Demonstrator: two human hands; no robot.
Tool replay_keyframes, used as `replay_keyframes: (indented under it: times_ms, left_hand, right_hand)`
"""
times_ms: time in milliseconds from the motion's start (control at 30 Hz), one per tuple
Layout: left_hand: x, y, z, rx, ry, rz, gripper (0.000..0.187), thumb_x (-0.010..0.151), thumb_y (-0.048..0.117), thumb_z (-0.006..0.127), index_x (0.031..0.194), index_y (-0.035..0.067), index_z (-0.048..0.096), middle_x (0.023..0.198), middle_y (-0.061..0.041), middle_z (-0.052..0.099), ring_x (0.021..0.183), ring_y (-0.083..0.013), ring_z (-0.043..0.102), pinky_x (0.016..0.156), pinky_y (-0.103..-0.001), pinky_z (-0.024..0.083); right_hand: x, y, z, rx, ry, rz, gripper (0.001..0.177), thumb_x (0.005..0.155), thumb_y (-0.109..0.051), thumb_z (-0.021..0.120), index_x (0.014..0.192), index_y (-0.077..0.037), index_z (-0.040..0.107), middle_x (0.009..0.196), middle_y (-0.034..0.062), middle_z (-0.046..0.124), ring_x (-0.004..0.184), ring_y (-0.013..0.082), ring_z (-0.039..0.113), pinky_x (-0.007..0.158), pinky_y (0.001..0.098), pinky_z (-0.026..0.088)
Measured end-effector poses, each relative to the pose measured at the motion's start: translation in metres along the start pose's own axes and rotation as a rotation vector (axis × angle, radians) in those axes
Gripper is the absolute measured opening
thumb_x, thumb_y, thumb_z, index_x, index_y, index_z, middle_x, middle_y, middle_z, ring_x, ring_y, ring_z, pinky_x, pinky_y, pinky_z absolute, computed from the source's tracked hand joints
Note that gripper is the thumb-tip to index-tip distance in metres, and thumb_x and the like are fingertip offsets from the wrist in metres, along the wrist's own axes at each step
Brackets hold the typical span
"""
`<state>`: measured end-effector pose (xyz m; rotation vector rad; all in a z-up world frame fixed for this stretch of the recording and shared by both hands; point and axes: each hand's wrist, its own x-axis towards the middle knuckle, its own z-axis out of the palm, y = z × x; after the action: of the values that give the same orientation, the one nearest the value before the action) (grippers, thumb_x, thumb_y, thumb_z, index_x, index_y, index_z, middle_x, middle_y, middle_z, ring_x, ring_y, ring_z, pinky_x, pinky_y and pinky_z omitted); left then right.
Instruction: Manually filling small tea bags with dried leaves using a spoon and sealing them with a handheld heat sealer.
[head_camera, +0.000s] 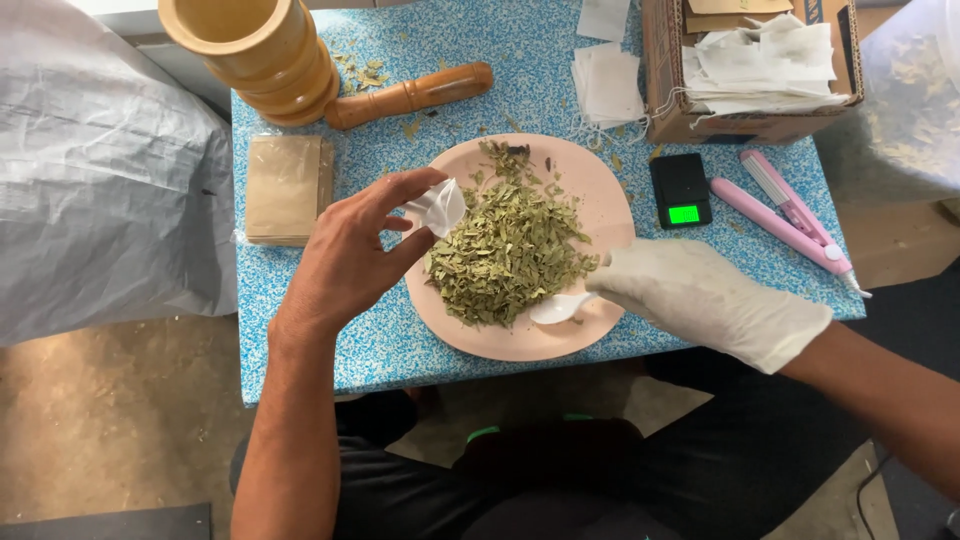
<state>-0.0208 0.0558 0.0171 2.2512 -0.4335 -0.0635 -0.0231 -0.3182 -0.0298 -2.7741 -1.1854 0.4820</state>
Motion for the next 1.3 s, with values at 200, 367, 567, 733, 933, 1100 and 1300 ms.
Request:
replay_keyframes:
  times_ms: [200, 367, 567, 733, 933, 1100, 1300]
  left_hand:
    - [0.0, 0.002, -0.002, 0.047, -0.021, -0.027, 0.046, 0.103, 0.014, 0.072, 0.147, 0.025, 0.064, 0.144, 0.002, 0.078, 0.1, -0.0263, 0.083, 0.09, -0.04, 0.061]
    - [0.0, -0.001, 0.0, 0.055, -0.021, 0.015, 0.042, 0.105, 0.015, 0.073, 0.146, 0.024, 0.065, 0.142, 0.003, 0.078, 0.099, -0.0269, 0.082, 0.092, -0.04, 0.062]
    - [0.002, 0.0, 0.006, 0.057, -0.055, 0.012, 0.047, 0.102, 0.013, 0.073, 0.148, 0.021, 0.065, 0.138, -0.001, 0.079, 0.102, -0.0249, 0.084, 0.089, -0.04, 0.061]
    - [0.003, 0.0, 0.013, 0.075, -0.112, 0.013, 0.051, 0.102, 0.015, 0.075, 0.152, 0.025, 0.065, 0.132, -0.003, 0.08, 0.103, -0.0258, 0.081, 0.088, -0.043, 0.059]
    - [0.004, 0.001, 0.017, 0.107, -0.122, 0.053, 0.048, 0.102, 0.02, 0.078, 0.149, 0.022, 0.067, 0.134, -0.004, 0.081, 0.104, -0.0263, 0.083, 0.083, -0.044, 0.06]
    - [0.004, -0.001, 0.019, 0.109, -0.138, 0.037, 0.054, 0.099, 0.022, 0.081, 0.151, 0.024, 0.066, 0.139, -0.004, 0.08, 0.104, -0.0252, 0.084, 0.087, -0.043, 0.06]
    - [0.004, 0.004, 0.02, 0.135, -0.168, 0.041, 0.053, 0.1, 0.029, 0.081, 0.15, 0.024, 0.065, 0.128, -0.008, 0.081, 0.103, -0.0275, 0.083, 0.087, -0.046, 0.058]
  right_hand:
    - [0.006, -0.004, 0.01, 0.132, 0.173, -0.042, 0.029, 0.11, -0.028, 0.06, 0.134, -0.027, 0.075, 0.119, 0.0017, 0.077, 0.099, 0.0315, 0.076, 0.063, 0.0502, 0.057]
    - [0.006, -0.007, 0.01, 0.154, 0.117, 0.116, 0.031, 0.111, -0.033, 0.054, 0.137, -0.038, 0.07, 0.102, 0.0018, 0.071, 0.091, 0.0311, 0.073, 0.063, 0.0514, 0.056]
    - [0.004, -0.002, 0.019, 0.169, 0.175, 0.116, 0.032, 0.111, -0.034, 0.056, 0.14, -0.028, 0.067, 0.102, 0.0039, 0.068, 0.092, 0.0315, 0.07, 0.064, 0.0517, 0.055]
    - [0.001, 0.009, 0.024, 0.133, 0.308, 0.057, 0.024, 0.111, -0.029, 0.063, 0.13, -0.017, 0.072, 0.109, 0.0052, 0.071, 0.093, 0.0304, 0.072, 0.066, 0.0493, 0.058]
    - [0.001, 0.007, 0.013, -0.008, 0.327, 0.149, 0.036, 0.112, -0.036, 0.059, 0.147, -0.029, 0.063, 0.115, 0.0022, 0.069, 0.102, 0.0284, 0.072, 0.056, 0.0497, 0.056]
    - [0.008, 0.009, 0.015, 0.018, 0.318, 0.183, 0.03, 0.112, -0.04, 0.06, 0.137, -0.027, 0.068, 0.108, 0.0046, 0.071, 0.093, 0.0316, 0.073, 0.054, 0.0534, 0.054]
    - [0.006, 0.021, 0.001, 0.065, 0.379, 0.138, 0.026, 0.112, -0.033, 0.064, 0.131, -0.019, 0.075, 0.107, 0.0033, 0.073, 0.095, 0.0283, 0.074, 0.061, 0.0499, 0.055]
